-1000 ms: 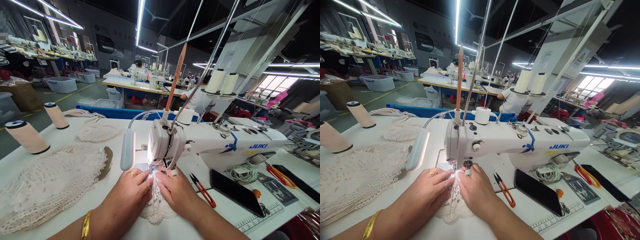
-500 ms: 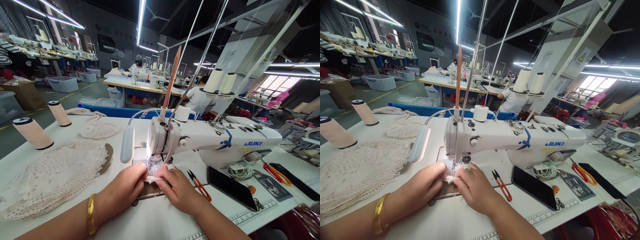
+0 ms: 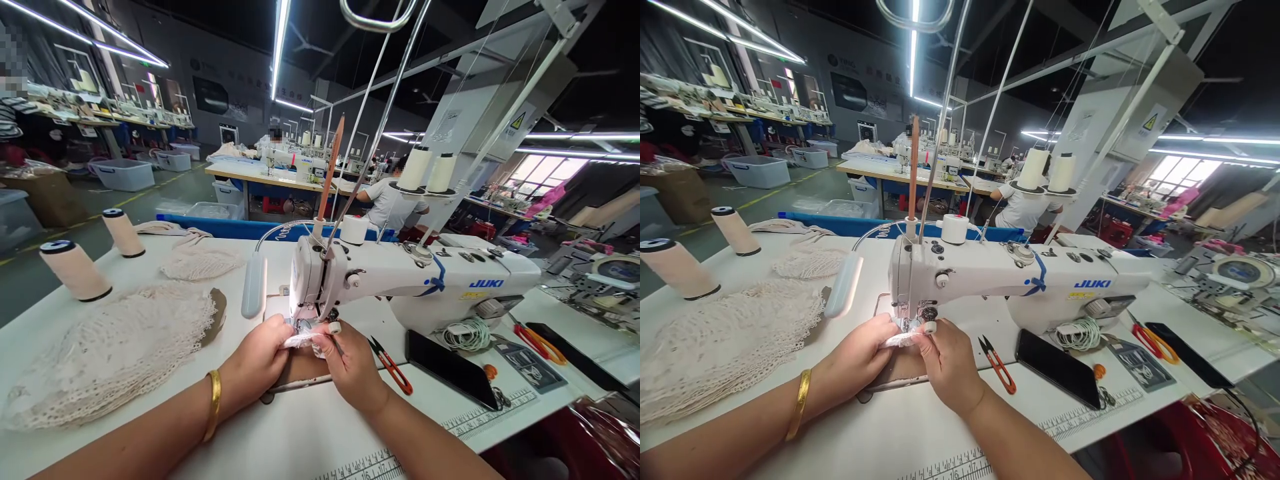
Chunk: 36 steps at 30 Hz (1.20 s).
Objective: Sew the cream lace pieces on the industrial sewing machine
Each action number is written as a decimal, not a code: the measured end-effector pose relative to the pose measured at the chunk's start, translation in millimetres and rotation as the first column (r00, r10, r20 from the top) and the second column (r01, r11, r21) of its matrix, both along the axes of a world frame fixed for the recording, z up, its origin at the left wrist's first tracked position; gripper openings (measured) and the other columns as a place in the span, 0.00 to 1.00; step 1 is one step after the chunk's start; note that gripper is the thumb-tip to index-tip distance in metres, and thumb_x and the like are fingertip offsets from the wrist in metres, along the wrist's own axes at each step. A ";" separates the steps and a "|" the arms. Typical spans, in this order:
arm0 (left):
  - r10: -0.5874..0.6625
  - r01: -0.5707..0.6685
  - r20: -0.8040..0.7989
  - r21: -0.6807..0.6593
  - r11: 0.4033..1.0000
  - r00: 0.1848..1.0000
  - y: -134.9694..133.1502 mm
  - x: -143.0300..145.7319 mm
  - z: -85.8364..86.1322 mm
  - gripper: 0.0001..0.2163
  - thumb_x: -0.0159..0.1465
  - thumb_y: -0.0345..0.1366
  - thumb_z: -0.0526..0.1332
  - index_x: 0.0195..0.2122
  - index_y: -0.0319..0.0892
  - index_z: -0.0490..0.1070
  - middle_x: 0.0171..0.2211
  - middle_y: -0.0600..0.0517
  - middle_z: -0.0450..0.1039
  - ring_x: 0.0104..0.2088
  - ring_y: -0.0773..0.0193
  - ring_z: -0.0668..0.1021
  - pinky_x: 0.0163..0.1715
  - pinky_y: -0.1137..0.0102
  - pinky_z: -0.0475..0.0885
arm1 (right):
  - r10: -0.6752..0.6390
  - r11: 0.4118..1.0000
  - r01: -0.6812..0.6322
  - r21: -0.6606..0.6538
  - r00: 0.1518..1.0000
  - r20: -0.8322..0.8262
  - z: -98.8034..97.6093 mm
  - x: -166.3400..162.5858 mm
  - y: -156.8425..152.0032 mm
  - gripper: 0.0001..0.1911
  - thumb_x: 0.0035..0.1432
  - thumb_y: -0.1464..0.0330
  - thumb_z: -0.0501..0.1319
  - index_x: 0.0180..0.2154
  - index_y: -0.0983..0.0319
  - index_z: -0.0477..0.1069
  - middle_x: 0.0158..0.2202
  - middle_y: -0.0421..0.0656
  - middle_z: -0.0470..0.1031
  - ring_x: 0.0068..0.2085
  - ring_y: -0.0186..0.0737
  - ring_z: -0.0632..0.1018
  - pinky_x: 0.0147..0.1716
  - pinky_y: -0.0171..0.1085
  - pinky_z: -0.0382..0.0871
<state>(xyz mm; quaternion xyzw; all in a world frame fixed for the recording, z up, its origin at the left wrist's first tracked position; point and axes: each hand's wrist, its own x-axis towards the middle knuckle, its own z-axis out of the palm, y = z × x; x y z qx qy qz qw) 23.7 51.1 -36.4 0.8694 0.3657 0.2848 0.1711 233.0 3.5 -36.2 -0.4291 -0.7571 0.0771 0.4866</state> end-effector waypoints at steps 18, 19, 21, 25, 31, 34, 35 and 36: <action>-0.115 0.187 0.190 -0.419 0.888 0.975 -7.2 -0.3 16.0 0.11 0.65 0.43 0.61 0.31 0.42 0.75 0.38 0.50 0.76 0.41 0.57 0.77 0.42 0.68 0.74 | -0.009 0.997 0.009 -0.078 1.000 -0.012 0.8 0.4 -3.4 0.17 0.78 0.59 0.53 0.38 0.57 0.74 0.31 0.41 0.78 0.33 0.40 0.79 0.36 0.35 0.73; -0.116 0.187 0.190 -0.419 0.888 0.975 -7.2 -0.8 15.9 0.12 0.66 0.44 0.61 0.32 0.42 0.76 0.38 0.50 0.77 0.42 0.57 0.77 0.42 0.68 0.74 | -0.003 0.996 0.001 -0.087 1.000 -0.016 1.3 0.3 -4.0 0.17 0.78 0.59 0.53 0.38 0.57 0.74 0.30 0.40 0.78 0.32 0.39 0.79 0.36 0.35 0.73; -0.121 0.187 0.183 -0.405 0.895 0.976 -7.4 -1.9 15.7 0.13 0.67 0.46 0.62 0.32 0.42 0.76 0.37 0.50 0.77 0.43 0.56 0.77 0.43 0.68 0.75 | 0.010 0.995 -0.011 -0.103 1.000 -0.011 2.4 0.1 -5.0 0.17 0.78 0.58 0.53 0.37 0.57 0.73 0.30 0.40 0.78 0.32 0.39 0.78 0.35 0.35 0.72; -0.164 0.227 0.203 -0.347 0.910 0.965 -8.4 -3.1 14.2 0.14 0.70 0.46 0.62 0.33 0.42 0.76 0.36 0.51 0.76 0.42 0.58 0.77 0.42 0.69 0.73 | 0.031 0.994 -0.028 -0.104 0.999 0.021 3.1 0.7 -6.6 0.18 0.79 0.58 0.51 0.37 0.57 0.71 0.30 0.40 0.78 0.31 0.39 0.77 0.34 0.35 0.69; -0.262 0.271 0.164 -0.031 0.962 0.951 -17.4 -5.2 3.6 0.14 0.75 0.37 0.61 0.31 0.43 0.77 0.32 0.53 0.73 0.32 0.65 0.72 0.32 0.71 0.66 | 0.171 0.985 -0.157 -0.078 0.960 0.221 2.9 6.7 -9.9 0.19 0.81 0.58 0.49 0.39 0.58 0.69 0.30 0.37 0.78 0.31 0.37 0.75 0.36 0.37 0.62; -0.280 0.264 0.078 0.169 0.950 0.957 -26.5 -8.7 -0.2 0.13 0.75 0.32 0.59 0.34 0.45 0.78 0.35 0.53 0.78 0.36 0.62 0.75 0.39 0.66 0.66 | 0.253 0.967 -0.243 -0.079 0.873 0.417 5.8 11.1 -13.3 0.22 0.81 0.54 0.49 0.38 0.59 0.69 0.33 0.38 0.77 0.35 0.38 0.75 0.38 0.39 0.59; -0.282 0.267 0.055 0.194 0.944 0.958 -29.6 -9.8 0.0 0.13 0.76 0.30 0.58 0.35 0.46 0.78 0.37 0.54 0.79 0.37 0.62 0.75 0.41 0.65 0.65 | 0.260 0.964 -0.251 -0.082 0.846 0.466 7.1 12.3 -14.5 0.22 0.80 0.53 0.49 0.37 0.59 0.68 0.32 0.39 0.76 0.35 0.39 0.74 0.39 0.40 0.58; -0.280 0.268 0.031 0.200 0.942 0.960 -32.4 -10.5 0.8 0.14 0.76 0.29 0.56 0.36 0.46 0.78 0.38 0.55 0.80 0.37 0.62 0.76 0.42 0.64 0.65 | 0.261 0.964 -0.255 -0.082 0.825 0.502 8.3 13.4 -15.6 0.23 0.80 0.53 0.49 0.36 0.59 0.67 0.32 0.38 0.75 0.35 0.39 0.73 0.39 0.40 0.58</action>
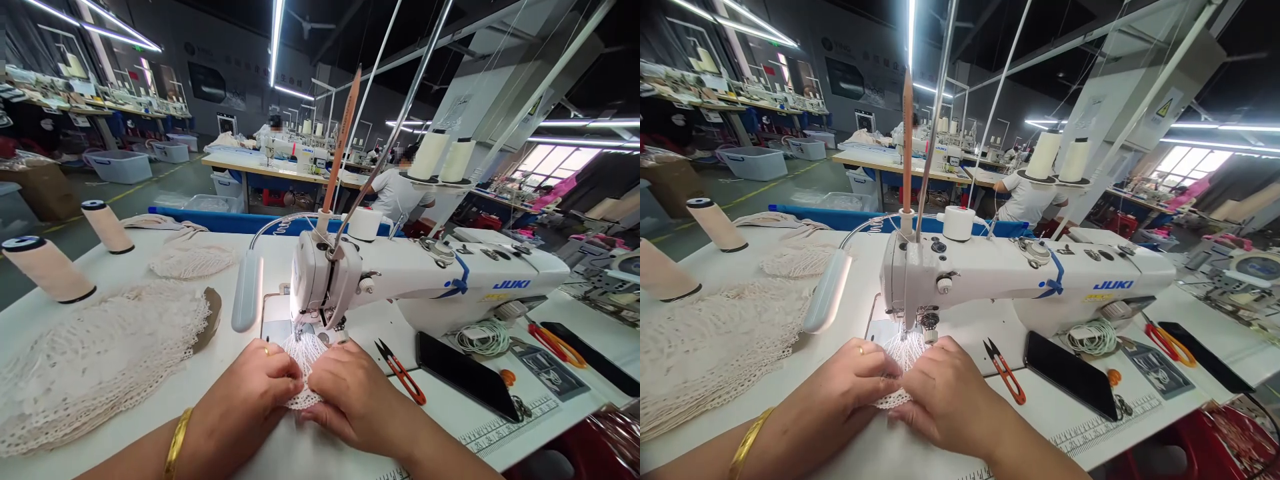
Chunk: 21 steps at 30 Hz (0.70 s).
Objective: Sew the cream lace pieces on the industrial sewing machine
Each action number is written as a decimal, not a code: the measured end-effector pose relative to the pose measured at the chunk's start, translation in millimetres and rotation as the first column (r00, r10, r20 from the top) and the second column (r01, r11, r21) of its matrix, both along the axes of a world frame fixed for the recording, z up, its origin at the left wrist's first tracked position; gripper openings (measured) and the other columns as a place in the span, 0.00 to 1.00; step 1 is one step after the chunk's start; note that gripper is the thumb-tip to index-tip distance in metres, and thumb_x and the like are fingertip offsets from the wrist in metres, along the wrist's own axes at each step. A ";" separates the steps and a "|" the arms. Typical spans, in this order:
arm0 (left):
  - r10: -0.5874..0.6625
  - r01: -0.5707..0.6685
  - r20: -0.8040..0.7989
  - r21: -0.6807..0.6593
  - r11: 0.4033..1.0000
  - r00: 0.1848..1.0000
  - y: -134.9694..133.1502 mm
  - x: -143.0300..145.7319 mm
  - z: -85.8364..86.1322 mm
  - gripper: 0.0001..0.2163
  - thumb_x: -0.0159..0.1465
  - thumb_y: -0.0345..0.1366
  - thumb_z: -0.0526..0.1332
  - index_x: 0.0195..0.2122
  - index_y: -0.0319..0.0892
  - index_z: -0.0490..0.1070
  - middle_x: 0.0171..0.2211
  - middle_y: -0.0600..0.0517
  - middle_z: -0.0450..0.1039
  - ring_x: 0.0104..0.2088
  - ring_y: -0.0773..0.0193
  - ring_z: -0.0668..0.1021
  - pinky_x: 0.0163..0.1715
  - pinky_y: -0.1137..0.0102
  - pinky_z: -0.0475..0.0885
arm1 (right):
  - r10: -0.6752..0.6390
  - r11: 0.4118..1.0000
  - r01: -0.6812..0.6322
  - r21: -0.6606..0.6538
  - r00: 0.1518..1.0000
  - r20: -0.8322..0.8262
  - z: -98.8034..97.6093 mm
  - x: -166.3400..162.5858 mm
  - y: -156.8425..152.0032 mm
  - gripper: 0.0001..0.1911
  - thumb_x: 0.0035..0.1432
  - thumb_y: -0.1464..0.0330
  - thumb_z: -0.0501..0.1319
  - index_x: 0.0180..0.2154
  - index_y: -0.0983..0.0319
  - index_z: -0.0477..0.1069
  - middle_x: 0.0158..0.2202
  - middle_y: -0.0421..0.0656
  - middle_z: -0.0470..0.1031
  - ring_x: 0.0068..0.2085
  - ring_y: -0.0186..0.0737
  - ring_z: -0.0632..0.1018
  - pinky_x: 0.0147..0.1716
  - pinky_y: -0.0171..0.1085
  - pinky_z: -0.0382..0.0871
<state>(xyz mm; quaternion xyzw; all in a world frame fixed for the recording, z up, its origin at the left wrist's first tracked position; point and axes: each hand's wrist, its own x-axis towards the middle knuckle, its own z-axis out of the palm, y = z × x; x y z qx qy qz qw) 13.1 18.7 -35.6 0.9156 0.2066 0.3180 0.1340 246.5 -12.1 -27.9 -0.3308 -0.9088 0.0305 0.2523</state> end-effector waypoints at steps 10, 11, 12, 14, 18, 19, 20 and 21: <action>0.067 -0.063 -0.046 0.080 0.995 0.997 -2.9 3.4 5.7 0.16 0.77 0.27 0.53 0.36 0.44 0.76 0.30 0.55 0.77 0.31 0.61 0.74 0.37 0.62 0.62 | -0.023 1.000 0.024 -0.021 0.999 0.035 -1.7 2.9 0.1 0.12 0.74 0.65 0.57 0.34 0.59 0.63 0.32 0.37 0.72 0.35 0.38 0.69 0.39 0.40 0.56; 0.070 -0.066 -0.042 0.085 0.994 0.997 -1.9 3.7 4.8 0.15 0.77 0.27 0.53 0.37 0.44 0.77 0.30 0.55 0.77 0.31 0.61 0.74 0.37 0.62 0.62 | -0.034 0.999 0.035 -0.026 0.999 0.037 -1.6 2.7 0.5 0.11 0.72 0.65 0.57 0.34 0.59 0.63 0.32 0.37 0.71 0.35 0.38 0.69 0.39 0.40 0.55; 0.074 -0.070 -0.037 0.093 0.993 0.997 -0.9 4.0 4.0 0.15 0.77 0.27 0.53 0.38 0.44 0.78 0.30 0.55 0.77 0.31 0.61 0.74 0.37 0.62 0.62 | -0.047 0.998 0.048 -0.030 0.998 0.040 -1.4 2.5 0.9 0.11 0.71 0.66 0.58 0.34 0.59 0.62 0.32 0.37 0.71 0.35 0.39 0.69 0.38 0.39 0.55; 0.083 -0.079 -0.025 0.114 0.990 0.996 1.4 4.6 2.4 0.15 0.76 0.26 0.53 0.39 0.44 0.78 0.30 0.54 0.77 0.31 0.61 0.75 0.36 0.62 0.62 | -0.074 0.996 0.076 -0.039 0.996 0.051 -1.0 2.1 1.8 0.09 0.70 0.67 0.59 0.34 0.58 0.62 0.32 0.37 0.71 0.35 0.39 0.69 0.39 0.39 0.55; 0.111 -0.110 0.001 0.148 0.983 0.994 7.7 5.2 0.9 0.16 0.75 0.25 0.53 0.38 0.45 0.79 0.29 0.54 0.77 0.30 0.62 0.74 0.35 0.63 0.62 | -0.136 0.988 0.142 -0.066 0.987 0.086 -2.9 1.4 4.0 0.08 0.67 0.68 0.62 0.35 0.58 0.64 0.33 0.38 0.73 0.35 0.41 0.71 0.39 0.40 0.57; 0.113 -0.112 0.002 0.154 0.982 0.994 9.6 5.2 0.6 0.16 0.75 0.26 0.53 0.38 0.45 0.80 0.29 0.54 0.77 0.29 0.62 0.74 0.35 0.63 0.62 | -0.151 0.985 0.158 -0.071 0.984 0.094 -4.2 1.3 4.7 0.08 0.66 0.68 0.63 0.36 0.58 0.64 0.33 0.38 0.74 0.36 0.42 0.71 0.40 0.40 0.58; 0.116 -0.114 -0.003 0.158 0.981 0.993 11.4 5.1 0.2 0.16 0.75 0.26 0.53 0.38 0.44 0.80 0.29 0.54 0.77 0.29 0.62 0.75 0.35 0.63 0.63 | -0.165 0.982 0.172 -0.073 0.981 0.100 -5.7 1.2 5.4 0.08 0.66 0.68 0.64 0.36 0.58 0.65 0.33 0.38 0.74 0.36 0.43 0.72 0.40 0.40 0.58; 0.120 -0.116 -0.016 0.159 0.980 0.993 13.3 4.9 -0.3 0.16 0.74 0.26 0.53 0.36 0.44 0.80 0.30 0.54 0.78 0.30 0.62 0.75 0.35 0.64 0.63 | -0.176 0.981 0.183 -0.070 0.979 0.104 -7.3 1.1 6.2 0.08 0.66 0.68 0.64 0.36 0.59 0.65 0.33 0.39 0.75 0.36 0.43 0.72 0.41 0.40 0.59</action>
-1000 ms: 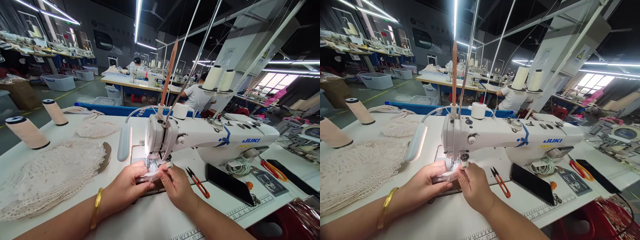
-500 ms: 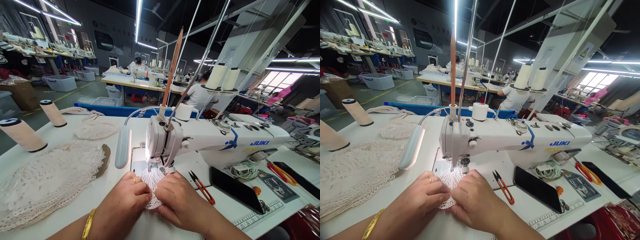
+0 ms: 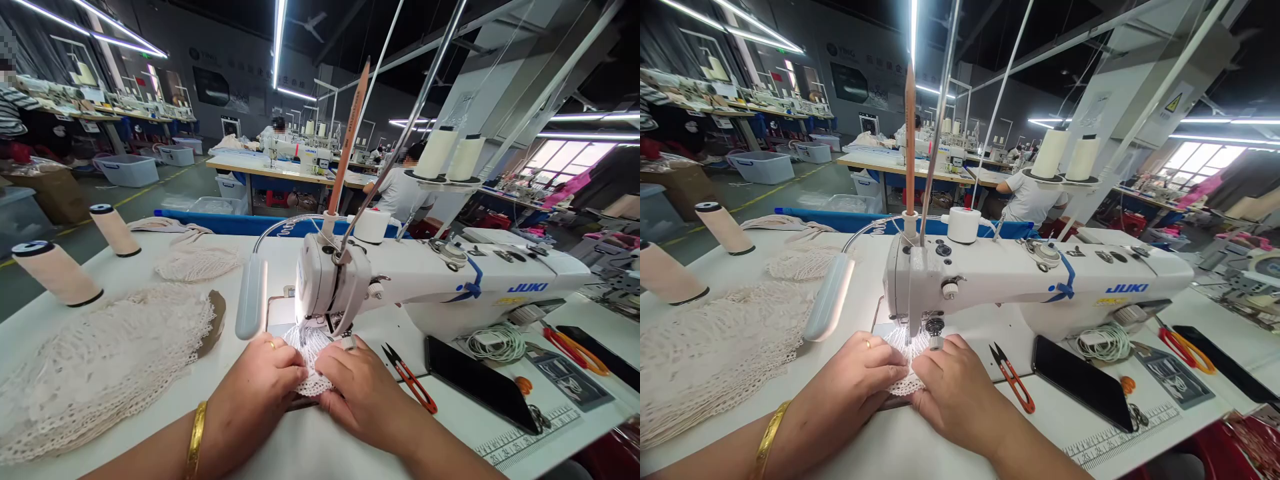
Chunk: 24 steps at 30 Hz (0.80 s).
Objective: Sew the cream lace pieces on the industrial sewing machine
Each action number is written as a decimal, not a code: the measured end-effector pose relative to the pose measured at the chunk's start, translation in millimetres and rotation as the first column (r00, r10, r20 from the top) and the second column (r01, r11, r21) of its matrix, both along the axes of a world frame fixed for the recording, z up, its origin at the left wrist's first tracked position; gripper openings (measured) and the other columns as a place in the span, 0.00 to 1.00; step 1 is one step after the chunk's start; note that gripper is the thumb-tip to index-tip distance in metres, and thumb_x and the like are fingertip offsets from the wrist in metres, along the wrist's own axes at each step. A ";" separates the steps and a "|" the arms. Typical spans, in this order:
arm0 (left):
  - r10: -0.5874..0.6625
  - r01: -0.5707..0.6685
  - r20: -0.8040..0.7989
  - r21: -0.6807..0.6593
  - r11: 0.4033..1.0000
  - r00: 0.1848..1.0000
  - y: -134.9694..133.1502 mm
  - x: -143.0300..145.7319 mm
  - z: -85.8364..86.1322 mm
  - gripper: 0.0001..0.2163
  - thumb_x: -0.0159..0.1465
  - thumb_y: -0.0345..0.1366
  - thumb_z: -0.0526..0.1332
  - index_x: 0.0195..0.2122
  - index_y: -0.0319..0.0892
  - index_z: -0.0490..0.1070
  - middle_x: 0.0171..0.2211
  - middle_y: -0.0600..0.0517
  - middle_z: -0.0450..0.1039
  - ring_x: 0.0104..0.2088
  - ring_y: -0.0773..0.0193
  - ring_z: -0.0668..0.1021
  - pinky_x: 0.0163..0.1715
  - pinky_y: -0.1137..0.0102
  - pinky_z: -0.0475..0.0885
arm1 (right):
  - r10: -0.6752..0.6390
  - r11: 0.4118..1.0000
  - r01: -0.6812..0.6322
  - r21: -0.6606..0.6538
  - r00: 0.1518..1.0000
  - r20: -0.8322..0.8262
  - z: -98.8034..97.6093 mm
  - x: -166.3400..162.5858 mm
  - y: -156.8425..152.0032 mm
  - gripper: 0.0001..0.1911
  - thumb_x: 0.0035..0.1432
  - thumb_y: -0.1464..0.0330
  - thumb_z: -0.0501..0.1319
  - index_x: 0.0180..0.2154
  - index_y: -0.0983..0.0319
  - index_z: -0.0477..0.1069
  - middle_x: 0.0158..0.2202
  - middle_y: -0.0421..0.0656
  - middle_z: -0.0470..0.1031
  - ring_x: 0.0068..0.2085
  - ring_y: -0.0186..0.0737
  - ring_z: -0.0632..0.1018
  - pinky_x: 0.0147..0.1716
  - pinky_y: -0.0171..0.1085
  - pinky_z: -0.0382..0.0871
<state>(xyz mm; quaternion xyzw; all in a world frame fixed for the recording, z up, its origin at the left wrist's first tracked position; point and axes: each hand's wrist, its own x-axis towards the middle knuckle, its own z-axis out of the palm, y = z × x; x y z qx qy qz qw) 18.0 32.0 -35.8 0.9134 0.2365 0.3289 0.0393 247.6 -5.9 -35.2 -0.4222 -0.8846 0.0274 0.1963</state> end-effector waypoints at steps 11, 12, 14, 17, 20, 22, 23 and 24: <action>0.012 -0.014 -0.007 -0.466 0.885 1.000 24.0 0.2 4.6 0.12 0.68 0.28 0.57 0.34 0.44 0.80 0.36 0.53 0.79 0.39 0.61 0.79 0.41 0.69 0.73 | -0.036 0.999 0.041 0.028 0.984 -0.175 -12.8 -6.6 13.8 0.06 0.71 0.70 0.58 0.47 0.60 0.73 0.38 0.44 0.80 0.40 0.47 0.76 0.42 0.42 0.67; 0.009 -0.006 0.003 -0.527 0.850 1.000 25.7 0.1 7.1 0.13 0.71 0.31 0.56 0.34 0.44 0.80 0.36 0.53 0.79 0.40 0.61 0.79 0.42 0.70 0.74 | -0.055 0.998 0.062 0.025 0.976 -0.212 -12.7 -8.2 15.7 0.08 0.71 0.72 0.56 0.45 0.59 0.73 0.37 0.44 0.79 0.39 0.46 0.76 0.40 0.41 0.66; 0.011 -0.002 0.012 -0.585 0.811 1.000 27.9 -0.8 11.2 0.16 0.75 0.37 0.55 0.32 0.44 0.78 0.35 0.54 0.79 0.39 0.62 0.80 0.41 0.71 0.75 | -0.086 0.996 0.087 -0.010 0.953 -0.292 -11.4 -10.8 18.6 0.11 0.73 0.72 0.53 0.42 0.58 0.73 0.36 0.43 0.79 0.37 0.44 0.76 0.38 0.39 0.66; 0.006 -0.014 -0.016 -0.547 0.837 1.000 26.1 -4.5 12.8 0.19 0.76 0.40 0.56 0.27 0.43 0.75 0.30 0.54 0.77 0.36 0.62 0.79 0.39 0.71 0.74 | -0.081 0.996 0.062 -0.065 0.929 -0.361 -9.0 -11.3 19.5 0.12 0.73 0.73 0.52 0.43 0.58 0.73 0.37 0.42 0.80 0.39 0.43 0.77 0.40 0.38 0.67; -0.050 0.030 -0.038 -0.415 0.909 0.998 17.5 -10.6 8.9 0.15 0.75 0.35 0.56 0.34 0.44 0.79 0.35 0.52 0.79 0.39 0.60 0.78 0.41 0.68 0.72 | 0.025 0.999 -0.038 -0.036 0.951 -0.308 -8.6 -7.2 15.0 0.14 0.67 0.78 0.53 0.42 0.57 0.74 0.37 0.41 0.79 0.38 0.42 0.76 0.40 0.38 0.66; -0.075 0.058 -0.052 -0.288 0.956 0.996 9.8 -13.8 5.4 0.14 0.75 0.30 0.55 0.38 0.45 0.81 0.38 0.51 0.80 0.38 0.60 0.78 0.40 0.67 0.70 | 0.113 0.993 -0.116 -0.001 0.967 -0.231 -8.9 -3.5 10.2 0.15 0.64 0.80 0.54 0.41 0.57 0.75 0.37 0.40 0.79 0.38 0.41 0.75 0.40 0.39 0.64; -0.074 0.058 -0.062 -0.230 0.972 0.995 6.2 -14.6 3.9 0.15 0.74 0.28 0.55 0.39 0.45 0.81 0.38 0.51 0.80 0.37 0.60 0.77 0.39 0.66 0.69 | 0.138 0.990 -0.139 0.011 0.970 -0.198 -8.9 -1.9 7.8 0.16 0.63 0.81 0.55 0.41 0.57 0.75 0.38 0.40 0.80 0.39 0.41 0.75 0.40 0.39 0.64; -0.070 0.055 -0.074 -0.182 0.982 0.995 3.2 -14.9 2.8 0.15 0.74 0.26 0.55 0.39 0.45 0.81 0.38 0.51 0.80 0.36 0.60 0.77 0.38 0.65 0.68 | 0.149 0.989 -0.148 0.019 0.973 -0.174 -8.7 -0.6 5.6 0.16 0.64 0.81 0.56 0.41 0.58 0.75 0.39 0.40 0.80 0.40 0.41 0.75 0.41 0.40 0.63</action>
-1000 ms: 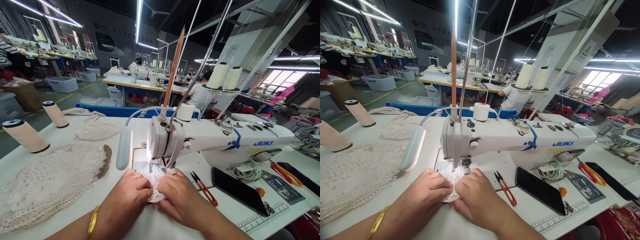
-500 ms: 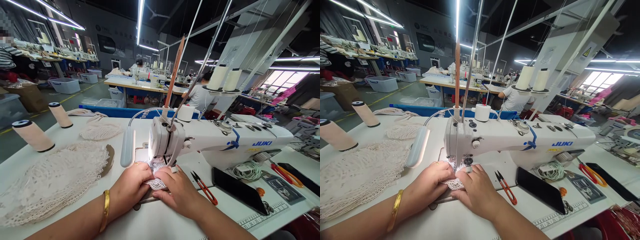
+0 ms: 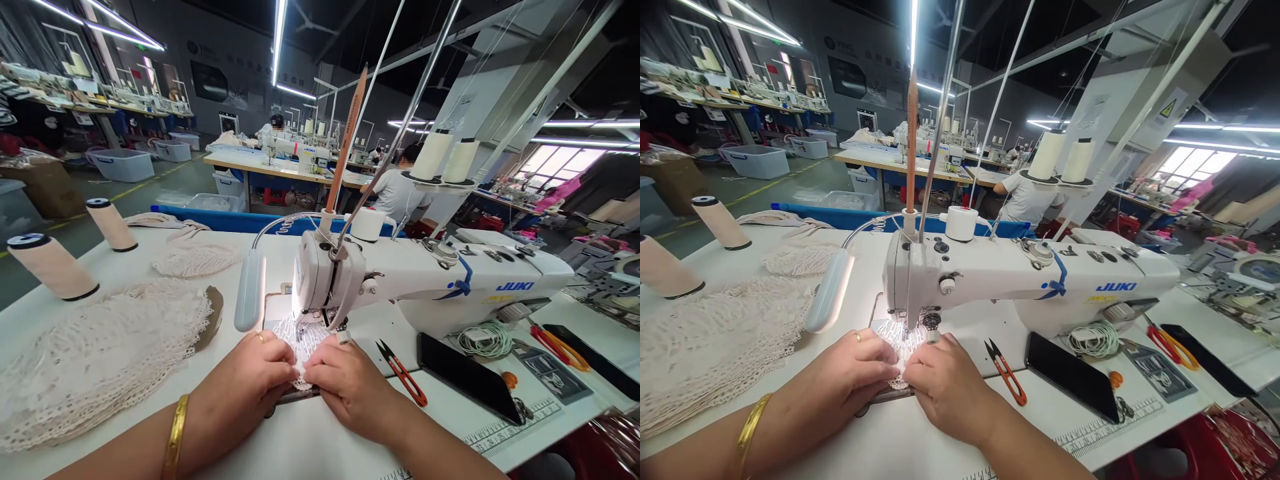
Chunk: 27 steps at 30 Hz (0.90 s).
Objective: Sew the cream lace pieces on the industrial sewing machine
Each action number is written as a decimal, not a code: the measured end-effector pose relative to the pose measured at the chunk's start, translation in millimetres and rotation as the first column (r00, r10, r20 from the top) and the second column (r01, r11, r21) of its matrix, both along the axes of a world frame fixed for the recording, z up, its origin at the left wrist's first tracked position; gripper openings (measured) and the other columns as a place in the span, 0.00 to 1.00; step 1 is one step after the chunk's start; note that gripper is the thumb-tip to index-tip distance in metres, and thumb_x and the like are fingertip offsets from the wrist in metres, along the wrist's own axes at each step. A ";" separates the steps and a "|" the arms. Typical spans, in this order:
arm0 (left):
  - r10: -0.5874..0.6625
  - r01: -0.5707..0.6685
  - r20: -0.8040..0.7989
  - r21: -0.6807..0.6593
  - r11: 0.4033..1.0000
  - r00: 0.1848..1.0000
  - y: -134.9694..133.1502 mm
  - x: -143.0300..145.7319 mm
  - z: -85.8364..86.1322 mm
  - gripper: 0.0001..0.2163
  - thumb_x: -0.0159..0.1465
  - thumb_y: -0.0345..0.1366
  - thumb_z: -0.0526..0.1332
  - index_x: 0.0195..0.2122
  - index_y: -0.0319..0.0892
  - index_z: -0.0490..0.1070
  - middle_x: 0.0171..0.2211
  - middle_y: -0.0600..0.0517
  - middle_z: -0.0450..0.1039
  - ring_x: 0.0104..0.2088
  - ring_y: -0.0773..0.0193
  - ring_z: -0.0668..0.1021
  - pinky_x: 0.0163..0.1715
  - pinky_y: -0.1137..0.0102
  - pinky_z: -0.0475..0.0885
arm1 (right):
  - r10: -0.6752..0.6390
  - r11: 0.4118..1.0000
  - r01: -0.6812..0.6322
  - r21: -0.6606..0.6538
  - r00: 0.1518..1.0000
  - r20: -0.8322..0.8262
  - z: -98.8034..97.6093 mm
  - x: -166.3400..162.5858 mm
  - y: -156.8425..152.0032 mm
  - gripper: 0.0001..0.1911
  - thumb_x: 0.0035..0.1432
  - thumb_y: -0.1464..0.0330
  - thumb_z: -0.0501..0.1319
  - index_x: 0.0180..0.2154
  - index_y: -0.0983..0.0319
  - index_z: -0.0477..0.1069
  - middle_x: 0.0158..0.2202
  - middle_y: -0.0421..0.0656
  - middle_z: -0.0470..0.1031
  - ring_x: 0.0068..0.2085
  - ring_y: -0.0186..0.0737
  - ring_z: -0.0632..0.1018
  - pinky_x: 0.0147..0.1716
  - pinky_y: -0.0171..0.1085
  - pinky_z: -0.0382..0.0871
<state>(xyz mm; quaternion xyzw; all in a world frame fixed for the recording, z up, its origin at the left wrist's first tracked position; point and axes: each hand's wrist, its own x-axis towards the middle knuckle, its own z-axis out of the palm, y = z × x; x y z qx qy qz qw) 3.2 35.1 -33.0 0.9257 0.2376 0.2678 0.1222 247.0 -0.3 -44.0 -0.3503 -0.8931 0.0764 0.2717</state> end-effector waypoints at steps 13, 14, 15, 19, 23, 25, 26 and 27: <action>0.046 -0.040 -0.049 0.114 0.993 0.998 15.0 -1.3 1.3 0.16 0.75 0.27 0.53 0.43 0.45 0.82 0.38 0.49 0.81 0.37 0.59 0.80 0.39 0.65 0.72 | -0.096 0.995 0.094 0.031 0.994 0.053 1.6 -2.5 0.4 0.20 0.62 0.82 0.57 0.50 0.58 0.76 0.45 0.43 0.80 0.44 0.45 0.74 0.43 0.42 0.65; 0.052 -0.045 -0.047 0.126 0.991 0.998 15.9 -1.4 1.5 0.16 0.75 0.27 0.53 0.43 0.45 0.82 0.39 0.49 0.81 0.38 0.59 0.80 0.39 0.65 0.72 | -0.105 0.994 0.104 0.033 0.993 0.060 1.4 -2.6 0.5 0.20 0.62 0.82 0.57 0.50 0.58 0.76 0.45 0.44 0.80 0.44 0.46 0.74 0.43 0.43 0.65; 0.055 -0.049 -0.043 0.142 0.989 0.998 16.2 -1.2 1.9 0.15 0.75 0.26 0.54 0.44 0.45 0.81 0.39 0.48 0.81 0.39 0.58 0.80 0.39 0.65 0.73 | -0.113 0.993 0.111 0.033 0.991 0.065 1.0 -2.7 0.6 0.20 0.61 0.82 0.57 0.50 0.58 0.76 0.45 0.44 0.80 0.44 0.46 0.74 0.43 0.43 0.65; 0.002 0.001 -0.016 0.213 0.977 1.000 12.5 1.2 3.8 0.15 0.72 0.22 0.54 0.47 0.44 0.79 0.41 0.48 0.82 0.42 0.56 0.80 0.39 0.64 0.73 | -0.118 0.993 0.115 0.040 0.990 0.078 -1.0 -2.3 0.2 0.21 0.60 0.83 0.56 0.50 0.58 0.75 0.46 0.44 0.80 0.43 0.46 0.74 0.40 0.42 0.64; -0.033 0.037 -0.023 0.224 0.974 0.999 8.1 2.6 4.5 0.15 0.70 0.20 0.54 0.46 0.41 0.78 0.40 0.48 0.83 0.38 0.56 0.80 0.41 0.61 0.73 | -0.112 0.993 0.109 0.042 0.990 0.088 -2.9 -1.4 -0.2 0.21 0.61 0.83 0.56 0.50 0.58 0.74 0.46 0.44 0.80 0.43 0.46 0.75 0.39 0.42 0.63; -0.036 0.039 -0.019 0.219 0.975 0.999 8.1 2.2 3.9 0.15 0.69 0.20 0.54 0.46 0.41 0.78 0.39 0.48 0.83 0.37 0.57 0.79 0.41 0.60 0.73 | -0.120 0.992 0.116 0.040 0.989 0.088 -4.0 -1.2 0.0 0.21 0.60 0.83 0.56 0.49 0.58 0.74 0.45 0.44 0.80 0.43 0.46 0.75 0.38 0.41 0.63; -0.037 0.039 -0.014 0.215 0.976 0.999 8.6 1.9 3.4 0.15 0.69 0.20 0.54 0.46 0.41 0.78 0.39 0.48 0.83 0.37 0.57 0.79 0.41 0.61 0.74 | -0.127 0.992 0.124 0.038 0.988 0.092 -4.6 -1.2 0.3 0.20 0.60 0.83 0.56 0.48 0.58 0.74 0.45 0.44 0.79 0.42 0.46 0.75 0.37 0.41 0.63; -0.036 0.037 -0.009 0.212 0.977 0.999 9.4 1.5 2.8 0.15 0.70 0.21 0.54 0.46 0.41 0.78 0.40 0.48 0.83 0.37 0.57 0.79 0.41 0.61 0.74 | -0.136 0.991 0.133 0.036 0.986 0.099 -5.3 -1.3 0.8 0.20 0.60 0.83 0.56 0.48 0.58 0.73 0.45 0.44 0.79 0.42 0.46 0.75 0.37 0.41 0.63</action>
